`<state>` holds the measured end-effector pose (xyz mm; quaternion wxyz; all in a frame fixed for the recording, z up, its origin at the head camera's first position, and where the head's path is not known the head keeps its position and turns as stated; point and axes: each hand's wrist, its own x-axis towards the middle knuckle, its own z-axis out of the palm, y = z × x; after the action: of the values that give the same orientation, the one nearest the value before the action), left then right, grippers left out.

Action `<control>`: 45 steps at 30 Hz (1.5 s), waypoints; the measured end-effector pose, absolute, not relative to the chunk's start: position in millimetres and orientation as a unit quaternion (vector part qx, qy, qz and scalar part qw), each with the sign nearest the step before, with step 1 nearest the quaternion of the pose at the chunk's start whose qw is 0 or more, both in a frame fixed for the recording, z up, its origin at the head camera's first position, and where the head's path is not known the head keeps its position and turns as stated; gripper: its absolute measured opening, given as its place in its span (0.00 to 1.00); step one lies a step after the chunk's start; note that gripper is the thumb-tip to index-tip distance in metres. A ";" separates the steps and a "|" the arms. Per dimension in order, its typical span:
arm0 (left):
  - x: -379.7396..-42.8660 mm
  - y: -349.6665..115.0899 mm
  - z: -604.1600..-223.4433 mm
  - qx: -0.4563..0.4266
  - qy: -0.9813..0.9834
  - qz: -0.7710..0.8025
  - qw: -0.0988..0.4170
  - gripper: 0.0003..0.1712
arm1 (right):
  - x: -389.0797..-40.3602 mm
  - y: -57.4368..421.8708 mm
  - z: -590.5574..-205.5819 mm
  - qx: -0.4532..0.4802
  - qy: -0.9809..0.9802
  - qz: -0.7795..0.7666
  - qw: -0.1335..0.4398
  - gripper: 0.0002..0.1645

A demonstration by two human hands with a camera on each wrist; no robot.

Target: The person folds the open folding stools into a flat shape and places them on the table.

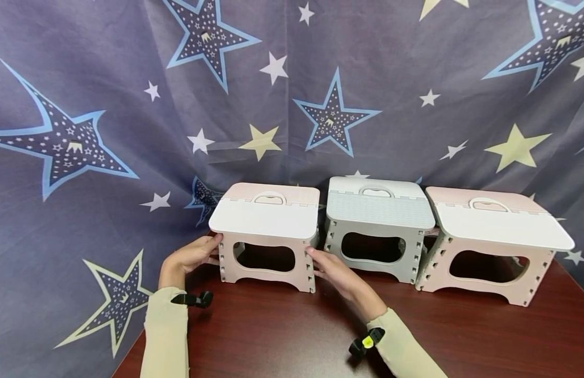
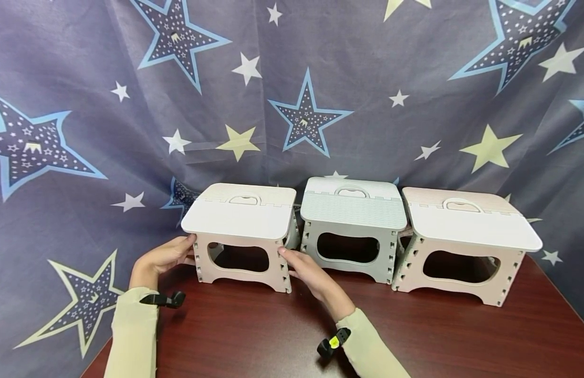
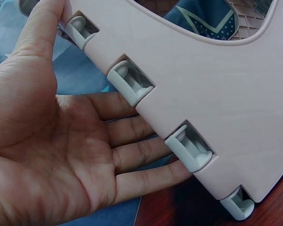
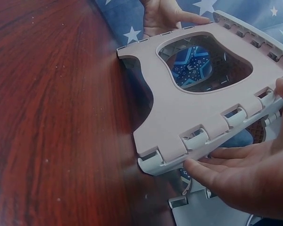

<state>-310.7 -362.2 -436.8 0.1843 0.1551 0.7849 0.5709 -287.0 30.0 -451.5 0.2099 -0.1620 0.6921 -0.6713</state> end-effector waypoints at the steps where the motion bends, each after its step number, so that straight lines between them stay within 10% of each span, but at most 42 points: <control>1: -310.7 -362.1 -436.9 0.155 0.785 0.571 0.184 0.50 | -286.9 30.0 -451.4 -0.161 0.692 -0.671 0.210 0.47; 45: -305.6 -365.8 -438.6 0.129 0.783 0.575 0.201 0.47 | -287.4 34.8 -449.1 -0.162 0.688 -0.667 0.236 0.46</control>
<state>-305.6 -365.8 -438.6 0.2012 0.1289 0.7827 0.5748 -287.4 34.8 -449.1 0.2363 -0.1621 0.6879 -0.6669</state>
